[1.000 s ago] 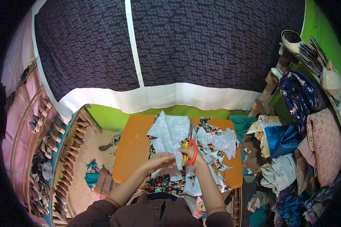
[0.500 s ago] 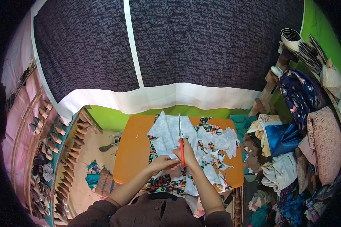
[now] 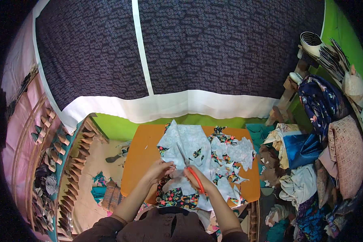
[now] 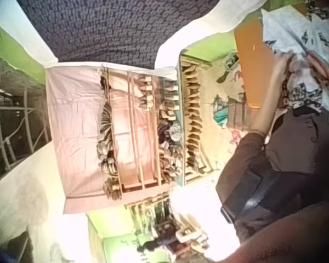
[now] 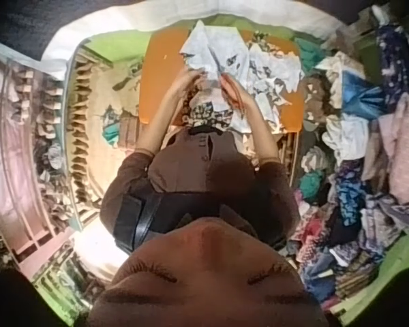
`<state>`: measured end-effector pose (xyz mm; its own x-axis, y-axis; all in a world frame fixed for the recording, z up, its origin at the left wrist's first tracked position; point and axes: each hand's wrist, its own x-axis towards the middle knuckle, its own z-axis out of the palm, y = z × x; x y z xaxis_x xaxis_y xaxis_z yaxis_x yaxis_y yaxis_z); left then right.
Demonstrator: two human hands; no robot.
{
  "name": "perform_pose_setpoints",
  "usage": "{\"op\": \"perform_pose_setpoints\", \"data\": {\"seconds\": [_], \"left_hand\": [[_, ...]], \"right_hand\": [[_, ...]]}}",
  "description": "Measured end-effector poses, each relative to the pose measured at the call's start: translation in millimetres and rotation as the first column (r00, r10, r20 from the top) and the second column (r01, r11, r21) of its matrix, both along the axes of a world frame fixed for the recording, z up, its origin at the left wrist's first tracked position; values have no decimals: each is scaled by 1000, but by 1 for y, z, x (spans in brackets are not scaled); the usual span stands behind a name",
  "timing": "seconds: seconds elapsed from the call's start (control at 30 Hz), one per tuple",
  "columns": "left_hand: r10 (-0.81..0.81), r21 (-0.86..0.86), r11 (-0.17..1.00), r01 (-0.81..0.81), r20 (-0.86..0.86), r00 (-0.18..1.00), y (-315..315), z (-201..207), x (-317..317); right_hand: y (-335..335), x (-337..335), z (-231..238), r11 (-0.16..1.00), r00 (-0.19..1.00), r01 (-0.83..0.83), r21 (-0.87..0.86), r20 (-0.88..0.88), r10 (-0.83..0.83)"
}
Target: Cutting pattern pieces from floral printed fabric using scissors.
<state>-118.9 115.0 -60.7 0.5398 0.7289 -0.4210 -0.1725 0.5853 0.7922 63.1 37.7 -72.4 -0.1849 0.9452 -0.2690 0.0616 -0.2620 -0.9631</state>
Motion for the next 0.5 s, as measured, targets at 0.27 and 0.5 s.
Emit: {"op": "perform_pose_setpoints", "data": {"seconds": [0.27, 0.5], "left_hand": [[280, 202, 933, -297, 106, 954, 8, 33, 3], [383, 484, 783, -391, 120, 916, -1, 47, 15]], "right_hand": [[-18, -11, 1, 995, 901, -66, -72, -434, 28], [-33, -17, 21, 997, 911, -46, 60, -406, 66]]}}
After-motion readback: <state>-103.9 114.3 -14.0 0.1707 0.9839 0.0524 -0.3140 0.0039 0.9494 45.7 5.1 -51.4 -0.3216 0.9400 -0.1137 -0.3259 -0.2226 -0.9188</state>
